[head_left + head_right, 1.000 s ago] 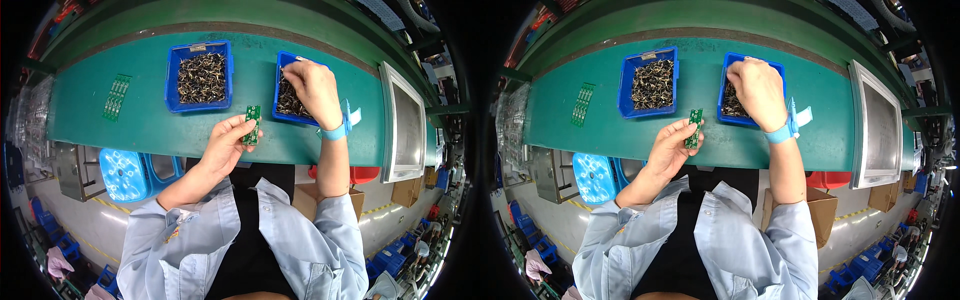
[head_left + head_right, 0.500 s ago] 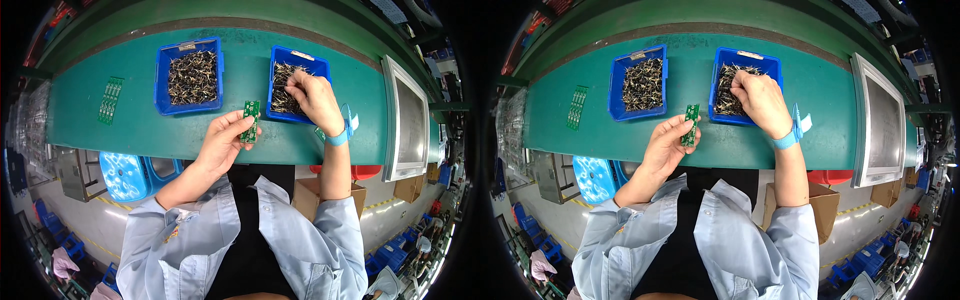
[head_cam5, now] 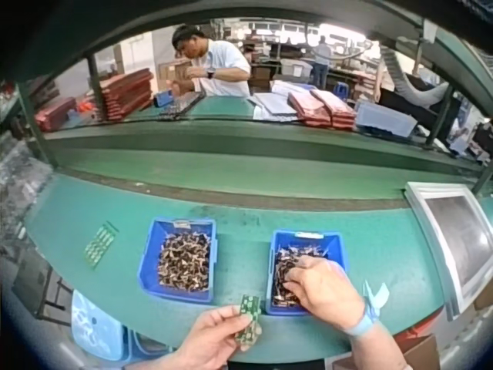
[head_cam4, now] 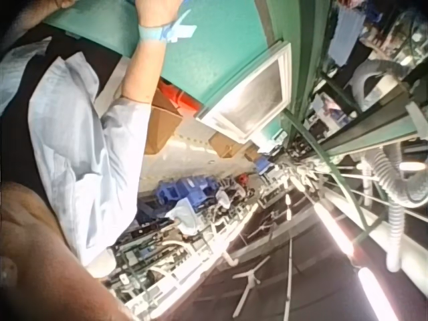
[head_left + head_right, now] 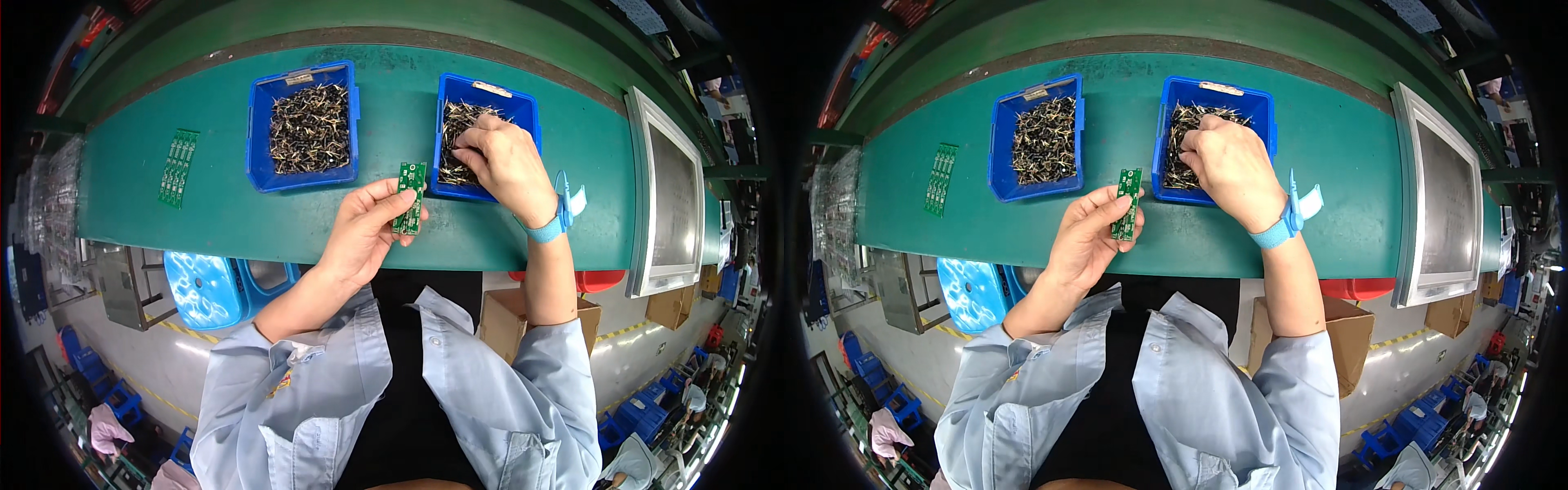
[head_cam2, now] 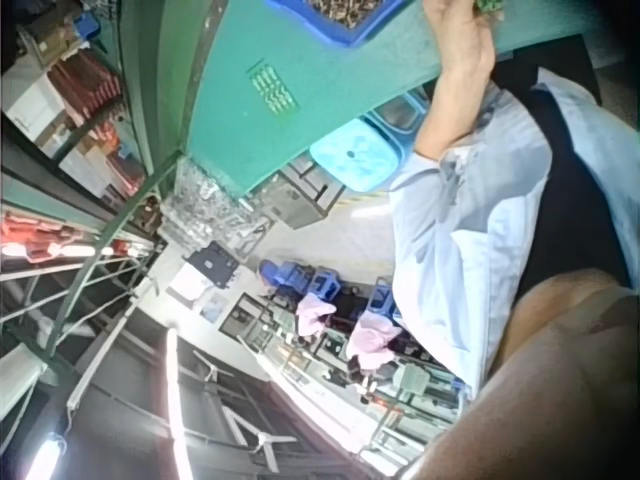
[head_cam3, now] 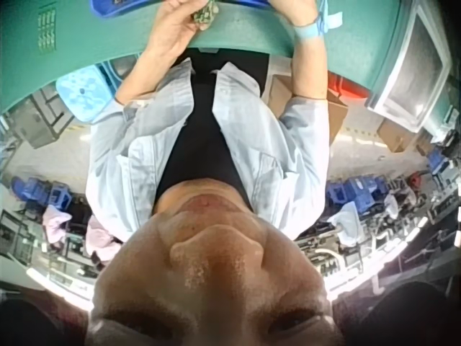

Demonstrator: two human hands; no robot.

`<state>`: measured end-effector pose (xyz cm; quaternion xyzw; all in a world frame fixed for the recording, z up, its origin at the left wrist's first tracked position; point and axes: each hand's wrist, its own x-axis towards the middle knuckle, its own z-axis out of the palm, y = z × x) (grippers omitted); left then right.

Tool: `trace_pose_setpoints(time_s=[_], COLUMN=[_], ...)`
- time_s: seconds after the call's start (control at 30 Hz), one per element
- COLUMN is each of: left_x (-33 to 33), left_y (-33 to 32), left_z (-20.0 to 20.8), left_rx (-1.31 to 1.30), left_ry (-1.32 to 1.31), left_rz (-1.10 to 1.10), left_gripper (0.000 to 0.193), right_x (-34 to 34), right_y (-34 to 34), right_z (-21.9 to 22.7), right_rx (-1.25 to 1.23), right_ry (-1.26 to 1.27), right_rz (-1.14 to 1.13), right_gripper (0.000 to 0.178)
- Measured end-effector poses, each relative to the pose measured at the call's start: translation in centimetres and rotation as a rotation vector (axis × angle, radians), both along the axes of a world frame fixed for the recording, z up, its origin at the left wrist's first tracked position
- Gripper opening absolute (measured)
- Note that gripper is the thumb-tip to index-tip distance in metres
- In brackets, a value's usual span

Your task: The person assembles circuit boards by picking electronic components from storage bins and inserting them into the boards by hand.

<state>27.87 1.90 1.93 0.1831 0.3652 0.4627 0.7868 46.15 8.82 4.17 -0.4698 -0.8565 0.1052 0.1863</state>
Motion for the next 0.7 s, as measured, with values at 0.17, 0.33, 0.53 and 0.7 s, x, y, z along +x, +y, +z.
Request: trace_pose_setpoints(time_s=[0.17, 0.33, 0.53, 0.7], left_x=[0.08, 0.13, 0.12, -0.01], left_y=[0.07, 0.02, -0.16, -0.22], left_z=[0.03, 0.14, 0.20, 0.37], left_rx=[0.006, 0.019, 0.024, 0.025], left_ry=[0.031, 0.029, 0.016, 0.023], left_rz=[0.006, 0.001, -0.004, -0.003], left_gripper=[0.019, 0.018, 0.018, 0.017], right_x=[0.21, 0.31, -0.01, 0.27], right_y=[-0.21, -0.33, 0.01, 0.06], right_z=[0.18, 0.34, -0.06, -0.11], right_rx=[0.019, -0.016, 0.069, 0.039], right_ry=[0.065, 0.008, -0.025, -0.004], right_rz=[-0.074, -0.088, -0.049, -0.066], right_gripper=[0.007, 0.006, 0.005, 0.006])
